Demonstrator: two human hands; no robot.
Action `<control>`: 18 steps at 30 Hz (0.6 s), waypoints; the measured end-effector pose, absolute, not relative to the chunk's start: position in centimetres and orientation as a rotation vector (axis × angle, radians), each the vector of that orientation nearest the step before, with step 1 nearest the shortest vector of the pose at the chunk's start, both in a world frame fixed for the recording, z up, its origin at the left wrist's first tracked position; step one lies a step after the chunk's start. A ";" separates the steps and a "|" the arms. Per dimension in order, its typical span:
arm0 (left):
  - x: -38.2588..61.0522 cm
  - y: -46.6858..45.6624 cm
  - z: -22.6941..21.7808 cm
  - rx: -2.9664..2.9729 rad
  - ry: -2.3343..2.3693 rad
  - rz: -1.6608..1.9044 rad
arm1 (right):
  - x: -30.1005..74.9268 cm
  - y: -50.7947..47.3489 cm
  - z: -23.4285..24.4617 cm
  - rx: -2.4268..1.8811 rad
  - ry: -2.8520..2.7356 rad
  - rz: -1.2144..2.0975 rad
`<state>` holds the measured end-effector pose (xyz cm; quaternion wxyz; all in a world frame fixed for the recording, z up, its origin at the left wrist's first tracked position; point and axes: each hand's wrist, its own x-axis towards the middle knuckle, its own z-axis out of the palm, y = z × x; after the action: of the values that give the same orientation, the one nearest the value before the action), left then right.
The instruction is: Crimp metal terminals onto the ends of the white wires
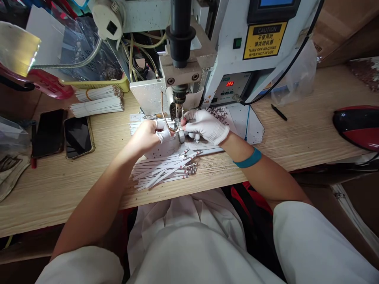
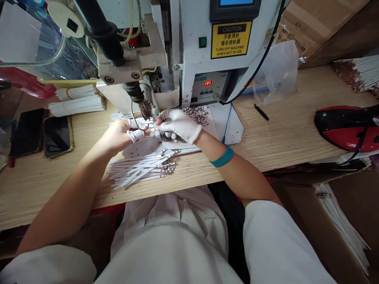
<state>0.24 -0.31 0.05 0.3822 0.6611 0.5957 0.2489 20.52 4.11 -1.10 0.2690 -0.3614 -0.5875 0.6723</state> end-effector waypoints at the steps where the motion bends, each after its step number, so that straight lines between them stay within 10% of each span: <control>1: 0.3 -0.3 0.1 1.669 1.527 0.643 | 20.5 4.1 -1.1 -0.971 -1.581 1.815; 18: 0.4 -0.2 0.0 1.481 1.504 0.663 | 20.6 4.1 -1.0 -0.941 -1.522 1.873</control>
<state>0.40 -0.24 -0.03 0.4483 0.5984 0.6077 0.2678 20.58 4.13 -0.97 0.2720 -0.3495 -0.5655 0.6958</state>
